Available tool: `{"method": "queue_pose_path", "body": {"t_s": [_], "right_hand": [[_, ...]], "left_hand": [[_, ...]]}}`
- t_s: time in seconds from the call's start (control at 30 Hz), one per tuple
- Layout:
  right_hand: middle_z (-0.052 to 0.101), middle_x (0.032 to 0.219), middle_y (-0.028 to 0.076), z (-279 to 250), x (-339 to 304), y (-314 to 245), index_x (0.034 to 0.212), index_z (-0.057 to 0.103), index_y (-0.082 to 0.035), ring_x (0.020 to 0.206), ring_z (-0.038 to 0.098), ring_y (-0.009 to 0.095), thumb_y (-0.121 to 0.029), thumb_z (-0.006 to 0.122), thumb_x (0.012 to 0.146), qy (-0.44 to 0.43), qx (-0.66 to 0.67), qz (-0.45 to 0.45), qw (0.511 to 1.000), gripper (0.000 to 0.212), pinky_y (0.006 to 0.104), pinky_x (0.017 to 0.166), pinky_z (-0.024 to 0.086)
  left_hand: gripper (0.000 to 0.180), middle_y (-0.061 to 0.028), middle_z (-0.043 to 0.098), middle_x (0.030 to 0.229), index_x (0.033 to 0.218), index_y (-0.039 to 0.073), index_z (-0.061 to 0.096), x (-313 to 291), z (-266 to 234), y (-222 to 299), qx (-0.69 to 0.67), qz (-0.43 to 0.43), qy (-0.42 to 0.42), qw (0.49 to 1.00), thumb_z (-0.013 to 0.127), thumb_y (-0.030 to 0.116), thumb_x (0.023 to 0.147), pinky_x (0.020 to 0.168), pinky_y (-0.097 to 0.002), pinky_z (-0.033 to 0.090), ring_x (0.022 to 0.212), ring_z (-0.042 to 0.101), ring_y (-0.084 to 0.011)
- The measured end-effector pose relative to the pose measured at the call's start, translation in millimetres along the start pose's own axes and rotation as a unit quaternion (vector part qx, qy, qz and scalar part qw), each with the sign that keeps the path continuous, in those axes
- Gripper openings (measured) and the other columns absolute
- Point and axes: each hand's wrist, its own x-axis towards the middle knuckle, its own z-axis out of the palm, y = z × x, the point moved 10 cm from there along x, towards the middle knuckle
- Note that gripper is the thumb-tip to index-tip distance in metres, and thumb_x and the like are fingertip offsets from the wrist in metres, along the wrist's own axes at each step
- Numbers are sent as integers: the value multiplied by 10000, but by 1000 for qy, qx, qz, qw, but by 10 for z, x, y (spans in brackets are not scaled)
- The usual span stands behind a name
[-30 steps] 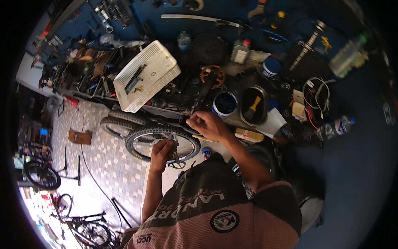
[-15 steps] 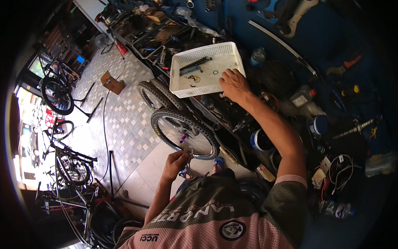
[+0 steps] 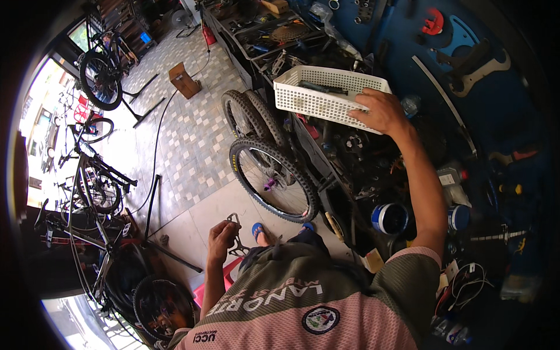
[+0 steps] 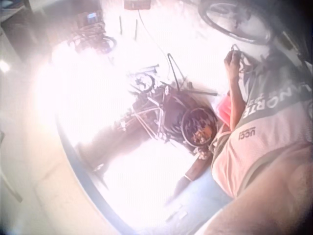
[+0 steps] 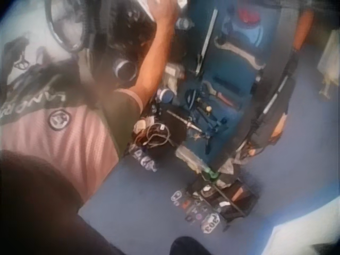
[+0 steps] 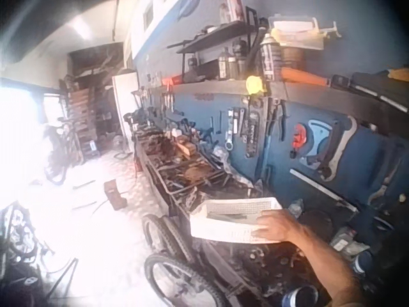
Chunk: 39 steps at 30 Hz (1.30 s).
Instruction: The person works on a bicycle frame mounted on a repair stand, using a hammer to tap the frame and a hex key to tighten bolts on the crankset. The person also retrieves small parts from a tray and handles a cable or hose.
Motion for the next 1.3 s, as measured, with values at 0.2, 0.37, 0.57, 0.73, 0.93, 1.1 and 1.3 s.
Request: {"method": "queue_pose_path", "body": {"t_s": [0.2,0.37,0.57,0.73,0.93,1.1,1.3], "right_hand": [[671,964,103,-275,88,-276,947,699,-54,904,682,357,-403,781,871,-26,-12,20,999,366,474,774,539],[685,992,106,-467,161,-333,1005,725,-61,935,688,359,-407,776,888,10,20,45,999,370,468,789,543],[699,1038,112,-72,603,-60,1071,729,-75,972,689,367,-421,750,923,62,-51,81,993,378,479,813,550],[713,1177,144,802,1091,188,1189,726,-95,1082,679,389,-404,718,958,123,-81,64,987,385,475,884,552],[711,1266,221,1584,1337,1025,1369,661,-102,1170,664,443,-477,635,1020,0,-65,170,983,512,507,955,524],[735,1237,199,1253,1840,604,1376,636,-148,1115,699,442,-633,603,997,7,-166,205,964,617,538,899,542],[716,1076,57,1173,1854,-871,1269,697,-74,921,653,149,-379,660,1062,36,181,45,982,371,286,809,513]], "left_hand": [[294,64,568,718,982,22,749,-113,-381,-33,-26,-1,37,999,635,283,1052,496,-211,290,562,405,-12],[299,50,624,750,968,13,762,-149,-601,-81,-37,-2,60,997,650,279,1048,544,-228,336,627,459,-22],[314,51,571,690,961,17,754,-75,-702,110,28,-4,72,997,646,299,1045,530,-243,328,598,445,-31],[310,9,654,793,1009,-7,763,-22,-764,396,50,55,64,995,646,277,1049,631,-273,437,743,547,-69],[321,-35,708,874,1054,-47,732,2,-842,337,1,78,30,996,663,267,1052,764,-294,510,850,608,-87],[320,39,617,777,1028,3,741,-228,-1151,235,-83,105,75,988,665,312,1057,631,-268,408,720,491,-40],[313,57,646,795,1106,64,787,-270,-1443,43,-188,91,161,964,670,350,1057,519,-227,324,616,435,-11]]}}
